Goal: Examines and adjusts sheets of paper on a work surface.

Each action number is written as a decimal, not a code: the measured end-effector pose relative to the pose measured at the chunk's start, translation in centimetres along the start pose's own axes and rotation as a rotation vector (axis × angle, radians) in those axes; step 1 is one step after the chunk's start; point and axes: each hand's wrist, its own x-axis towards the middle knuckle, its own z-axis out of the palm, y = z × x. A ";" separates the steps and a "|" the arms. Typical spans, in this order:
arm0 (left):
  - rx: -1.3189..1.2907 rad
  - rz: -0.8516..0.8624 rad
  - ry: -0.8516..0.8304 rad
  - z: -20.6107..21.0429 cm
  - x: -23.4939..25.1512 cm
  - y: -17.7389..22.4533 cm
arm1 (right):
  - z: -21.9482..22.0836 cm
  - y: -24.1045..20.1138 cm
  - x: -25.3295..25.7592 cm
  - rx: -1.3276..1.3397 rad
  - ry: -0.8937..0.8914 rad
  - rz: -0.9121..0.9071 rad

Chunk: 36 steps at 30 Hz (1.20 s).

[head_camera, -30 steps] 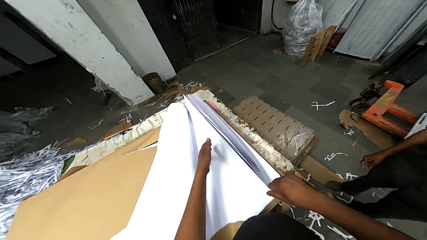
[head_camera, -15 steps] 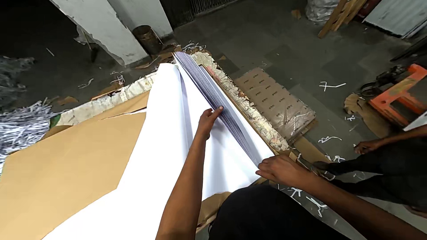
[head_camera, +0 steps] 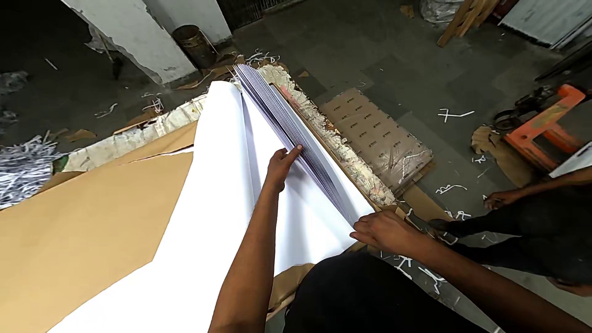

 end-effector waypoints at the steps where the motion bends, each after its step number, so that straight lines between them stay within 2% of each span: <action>1: -0.004 -0.004 0.000 0.0 0.0 0.0 | 0.0 0.0 0.0 0.000 0.000 0.001; 36: 0.064 -0.049 0.051 0.9 0.6 0.0 | 0.6 0.4 -0.1 0.077 -0.035 0.084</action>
